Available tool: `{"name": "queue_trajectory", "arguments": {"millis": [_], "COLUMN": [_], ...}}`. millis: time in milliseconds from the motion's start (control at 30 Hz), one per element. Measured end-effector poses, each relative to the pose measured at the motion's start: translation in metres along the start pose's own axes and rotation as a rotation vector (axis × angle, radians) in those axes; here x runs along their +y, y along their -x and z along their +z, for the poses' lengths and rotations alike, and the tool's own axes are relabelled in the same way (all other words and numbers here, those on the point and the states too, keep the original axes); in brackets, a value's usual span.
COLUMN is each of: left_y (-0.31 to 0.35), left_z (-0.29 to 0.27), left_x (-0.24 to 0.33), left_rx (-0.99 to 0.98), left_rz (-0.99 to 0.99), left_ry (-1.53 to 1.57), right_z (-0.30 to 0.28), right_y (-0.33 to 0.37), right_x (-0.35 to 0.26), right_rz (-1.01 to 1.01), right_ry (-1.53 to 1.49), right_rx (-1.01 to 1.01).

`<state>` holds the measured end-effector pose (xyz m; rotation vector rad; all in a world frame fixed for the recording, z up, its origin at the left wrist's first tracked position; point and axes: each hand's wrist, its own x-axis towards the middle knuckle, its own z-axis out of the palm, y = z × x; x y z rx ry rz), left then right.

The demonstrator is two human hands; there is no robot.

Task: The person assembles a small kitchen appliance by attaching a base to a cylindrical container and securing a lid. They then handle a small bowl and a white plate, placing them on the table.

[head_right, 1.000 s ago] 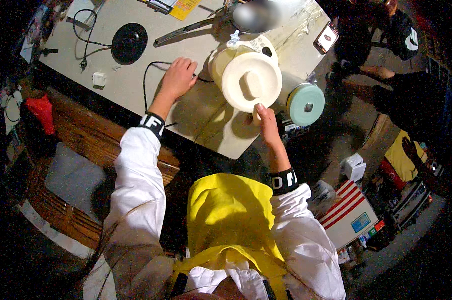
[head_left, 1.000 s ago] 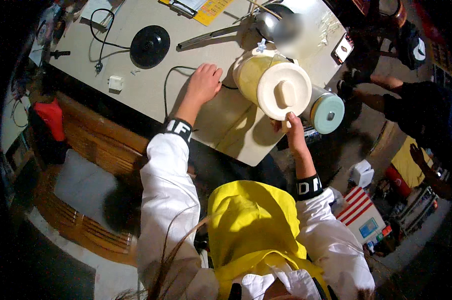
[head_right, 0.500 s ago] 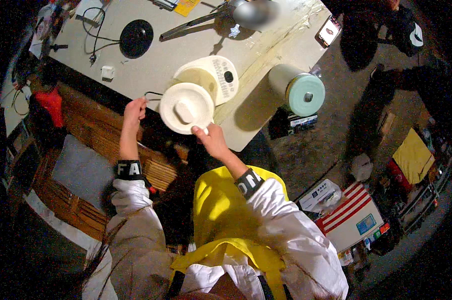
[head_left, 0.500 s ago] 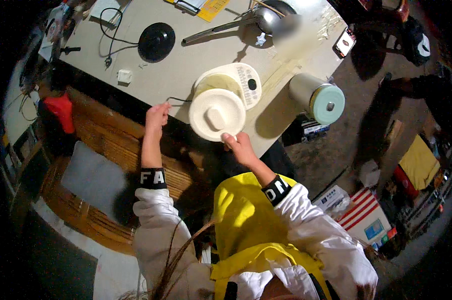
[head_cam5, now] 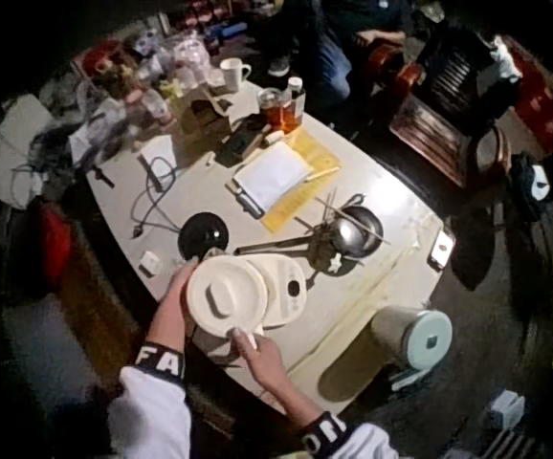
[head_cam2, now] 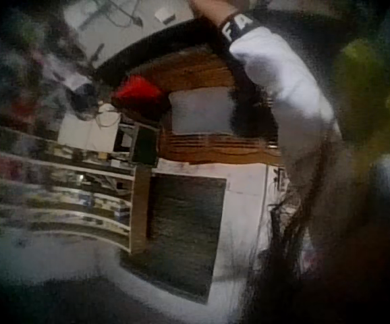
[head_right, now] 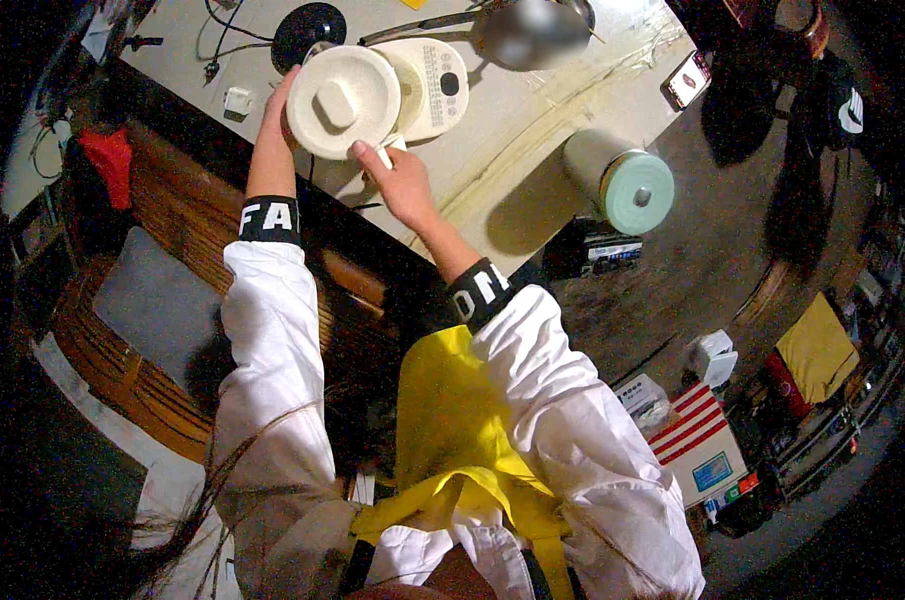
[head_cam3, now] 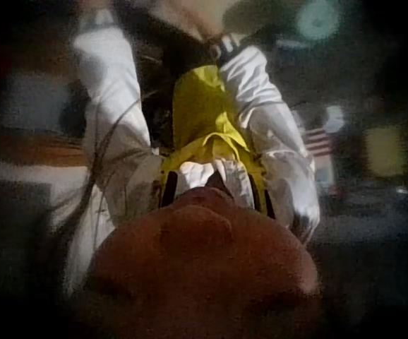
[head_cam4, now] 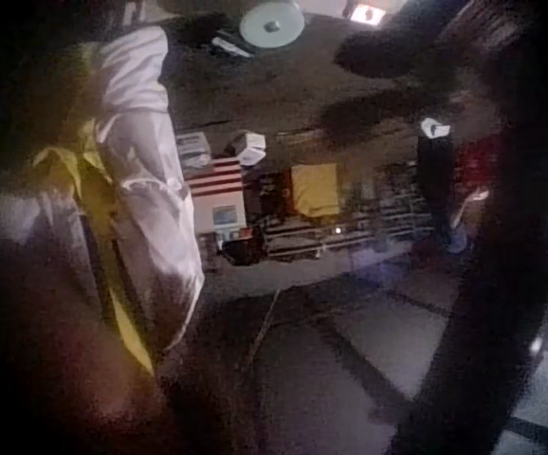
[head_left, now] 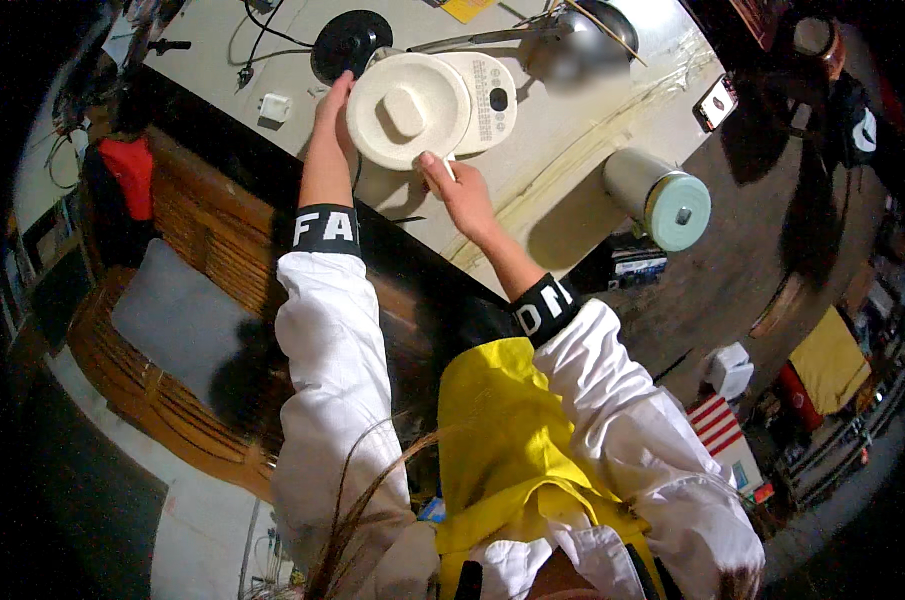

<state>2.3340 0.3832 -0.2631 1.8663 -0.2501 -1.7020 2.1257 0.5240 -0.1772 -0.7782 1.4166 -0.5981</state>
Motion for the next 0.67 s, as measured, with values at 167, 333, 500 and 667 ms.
{"name": "queue_trajectory", "arguments": {"millis": [167, 333, 500, 667], "left_y": [0.053, 0.100, 0.292, 0.472], "left_z": [-0.001, -0.062, -0.040, -0.054], "left_x": [-0.028, -0.111, -0.227, -0.328], "left_rx": [0.146, 0.478, -0.157, -0.541], "left_rz": [0.091, 0.404, 0.155, -0.142], "left_ry": [-0.097, -0.530, -0.593, -1.311], "right_z": [-0.037, -0.104, -0.186, -0.235], "right_y": [0.010, 0.097, 0.261, 0.399], "right_x": [0.015, 0.053, 0.081, 0.109], "right_rz": [-0.193, -0.012, 0.054, -0.207], "right_ry": [0.098, 0.391, 0.513, 0.673], "right_rx": [0.118, 0.052, -0.278, -0.605]}}
